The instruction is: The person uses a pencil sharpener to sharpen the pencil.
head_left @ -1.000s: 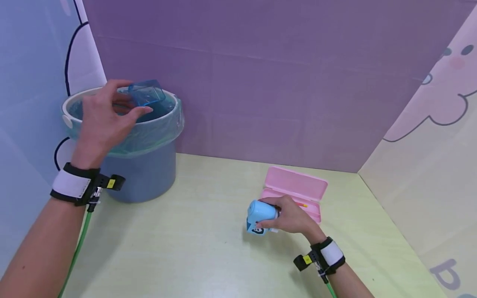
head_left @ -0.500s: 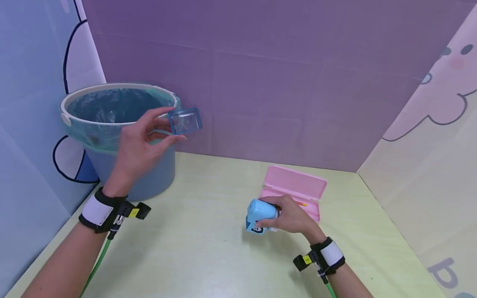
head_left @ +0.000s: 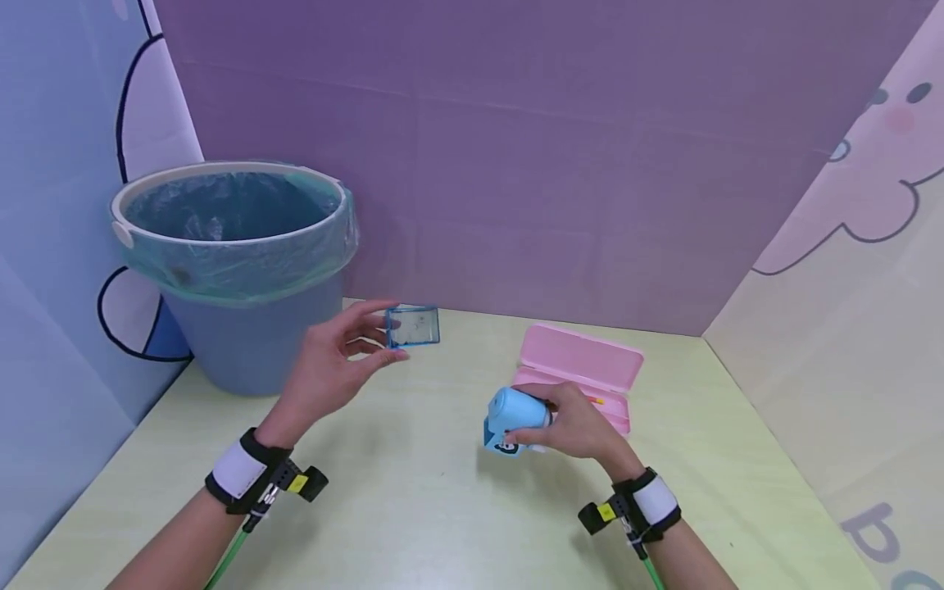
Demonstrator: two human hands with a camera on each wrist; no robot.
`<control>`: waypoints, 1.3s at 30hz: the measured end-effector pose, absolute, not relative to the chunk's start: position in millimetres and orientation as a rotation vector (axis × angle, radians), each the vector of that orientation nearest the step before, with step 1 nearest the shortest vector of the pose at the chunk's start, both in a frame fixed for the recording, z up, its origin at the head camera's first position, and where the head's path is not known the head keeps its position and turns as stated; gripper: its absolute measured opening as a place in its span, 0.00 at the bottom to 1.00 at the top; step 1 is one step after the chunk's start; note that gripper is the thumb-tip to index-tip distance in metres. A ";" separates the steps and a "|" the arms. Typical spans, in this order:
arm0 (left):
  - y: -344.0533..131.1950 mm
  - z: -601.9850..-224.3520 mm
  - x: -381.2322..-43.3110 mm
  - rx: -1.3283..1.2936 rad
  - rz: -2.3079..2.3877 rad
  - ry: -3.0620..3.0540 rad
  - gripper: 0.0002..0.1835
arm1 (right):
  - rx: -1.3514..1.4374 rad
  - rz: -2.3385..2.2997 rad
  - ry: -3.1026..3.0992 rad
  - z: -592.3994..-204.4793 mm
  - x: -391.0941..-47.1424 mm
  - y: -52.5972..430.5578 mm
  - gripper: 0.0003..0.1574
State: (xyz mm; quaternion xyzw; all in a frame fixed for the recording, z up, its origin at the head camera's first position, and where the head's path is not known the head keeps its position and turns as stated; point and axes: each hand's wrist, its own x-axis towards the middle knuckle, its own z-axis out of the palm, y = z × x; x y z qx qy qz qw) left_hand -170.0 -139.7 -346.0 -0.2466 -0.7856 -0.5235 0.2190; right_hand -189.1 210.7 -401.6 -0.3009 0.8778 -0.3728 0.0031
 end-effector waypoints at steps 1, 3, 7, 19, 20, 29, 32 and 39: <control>-138.0 -352.0 -169.5 -0.668 -1.456 -2.204 0.33 | -0.954 -1.172 2.751 -402.3 -189.2 210.5 0.38; -133.8 -363.1 -168.7 -0.644 -1.476 -2.261 0.33 | -0.984 -1.180 2.754 -403.9 -189.4 210.1 0.38; -121.6 -382.3 -167.3 -0.617 -1.552 -2.377 0.33 | -1.023 -1.212 2.761 -406.1 -190.0 208.9 0.38; -97.2 -416.6 -160.7 -0.591 -1.819 -2.473 0.32 | -0.978 -1.311 2.796 -400.0 -189.6 202.3 0.38; -95.5 -413.4 -157.7 -0.598 -1.830 -2.470 0.31 | -0.970 -1.310 2.799 -396.8 -187.1 200.5 0.38; -85.7 -422.5 -155.9 -0.530 -1.898 -2.512 0.30 | -0.938 -1.324 2.769 -382.9 -169.2 189.0 0.36; -84.9 -423.8 -154.6 -0.526 -1.944 -2.511 0.30 | -0.924 -1.308 2.781 -384.4 -168.1 187.9 0.37; -84.6 -427.5 -153.1 -0.517 -2.000 -2.512 0.30 | -0.985 -1.284 2.780 -384.6 -168.2 186.1 0.37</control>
